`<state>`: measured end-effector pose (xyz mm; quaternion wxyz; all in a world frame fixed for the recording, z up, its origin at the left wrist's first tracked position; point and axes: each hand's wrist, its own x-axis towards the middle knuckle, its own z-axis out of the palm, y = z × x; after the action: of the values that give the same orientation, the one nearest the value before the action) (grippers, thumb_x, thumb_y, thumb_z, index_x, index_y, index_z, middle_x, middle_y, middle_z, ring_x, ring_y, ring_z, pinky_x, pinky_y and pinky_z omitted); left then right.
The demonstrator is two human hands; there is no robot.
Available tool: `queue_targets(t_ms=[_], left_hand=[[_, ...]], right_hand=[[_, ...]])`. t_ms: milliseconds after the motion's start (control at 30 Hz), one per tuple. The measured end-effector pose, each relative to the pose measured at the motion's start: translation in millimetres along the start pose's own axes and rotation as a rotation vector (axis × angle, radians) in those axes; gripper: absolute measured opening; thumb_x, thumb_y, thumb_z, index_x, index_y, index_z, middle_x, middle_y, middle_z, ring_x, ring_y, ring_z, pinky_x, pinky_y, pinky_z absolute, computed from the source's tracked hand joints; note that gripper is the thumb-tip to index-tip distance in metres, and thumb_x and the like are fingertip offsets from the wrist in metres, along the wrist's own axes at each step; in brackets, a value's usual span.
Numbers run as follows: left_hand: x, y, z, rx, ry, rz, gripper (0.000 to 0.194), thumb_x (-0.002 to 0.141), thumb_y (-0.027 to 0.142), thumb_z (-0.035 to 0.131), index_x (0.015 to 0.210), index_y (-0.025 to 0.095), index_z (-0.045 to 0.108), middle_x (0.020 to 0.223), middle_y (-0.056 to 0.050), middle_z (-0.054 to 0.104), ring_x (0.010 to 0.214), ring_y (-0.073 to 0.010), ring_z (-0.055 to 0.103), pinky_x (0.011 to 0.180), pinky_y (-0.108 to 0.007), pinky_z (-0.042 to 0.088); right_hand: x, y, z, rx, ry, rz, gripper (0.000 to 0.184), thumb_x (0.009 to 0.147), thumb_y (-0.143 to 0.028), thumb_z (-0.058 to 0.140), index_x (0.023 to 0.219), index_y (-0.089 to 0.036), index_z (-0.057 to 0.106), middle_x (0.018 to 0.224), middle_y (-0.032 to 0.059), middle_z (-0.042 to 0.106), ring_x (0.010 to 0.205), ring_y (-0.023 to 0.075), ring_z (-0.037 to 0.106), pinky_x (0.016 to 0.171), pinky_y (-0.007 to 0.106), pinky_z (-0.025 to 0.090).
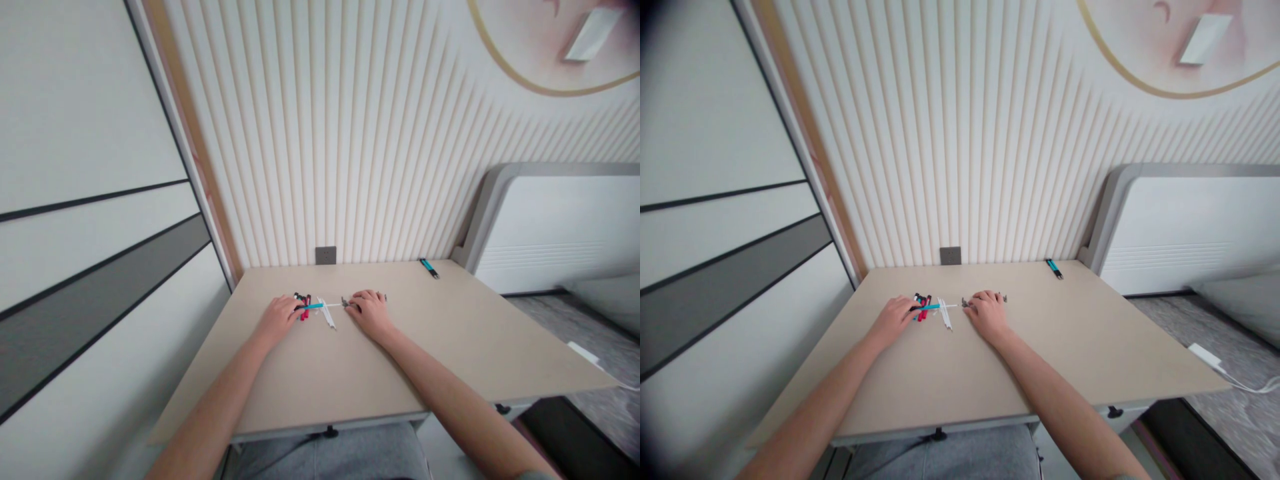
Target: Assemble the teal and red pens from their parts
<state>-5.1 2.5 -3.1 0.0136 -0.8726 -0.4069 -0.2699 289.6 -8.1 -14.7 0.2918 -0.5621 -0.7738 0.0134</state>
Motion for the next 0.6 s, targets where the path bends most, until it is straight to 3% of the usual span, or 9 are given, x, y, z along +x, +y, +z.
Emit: queue_targets(t_ms=[200, 333, 600], left_hand=[[0.3, 2.5, -0.3, 0.005, 0.002, 0.024, 0.024, 0.097, 0.038, 0.046, 0.099, 0.021, 0.062, 0.094, -0.005, 0.067, 0.089, -0.021, 0.059, 0.08, -0.035, 0.041], [0.4, 2.8, 1.6, 0.012, 0.005, 0.045, 0.026, 0.097, 0.04, 0.045, 0.099, 0.021, 0.062, 0.092, -0.005, 0.066, 0.089, -0.0207, 0.059, 0.08, -0.035, 0.041], [1.1, 6.0, -0.3, 0.021, -0.011, 0.08, 0.024, 0.097, 0.039, 0.045, 0.099, 0.022, 0.063, 0.091, -0.004, 0.067, 0.088, -0.0205, 0.059, 0.081, -0.035, 0.041]], right_hand=[[-5.5, 4.8, 1.6, 0.553, 0.05, 0.176, 0.018, 0.081, -0.034, 0.061, 0.085, -0.019, 0.07, 0.079, 0.0049, 0.071, 0.074, 0.0193, 0.063, 0.071, 0.031, 0.046], [-11.5, 1.0, 1.6, 0.883, 0.024, 0.265, 0.026, 0.076, -0.041, 0.066, 0.086, -0.017, 0.067, 0.081, 0.0071, 0.073, 0.076, 0.0208, 0.066, 0.07, 0.031, 0.047], [-11.4, -7.4, -0.2, 1.036, -0.036, 0.307, 0.032, 0.072, -0.044, 0.072, 0.087, -0.016, 0.066, 0.083, 0.0079, 0.074, 0.075, 0.0204, 0.067, 0.069, 0.03, 0.046]])
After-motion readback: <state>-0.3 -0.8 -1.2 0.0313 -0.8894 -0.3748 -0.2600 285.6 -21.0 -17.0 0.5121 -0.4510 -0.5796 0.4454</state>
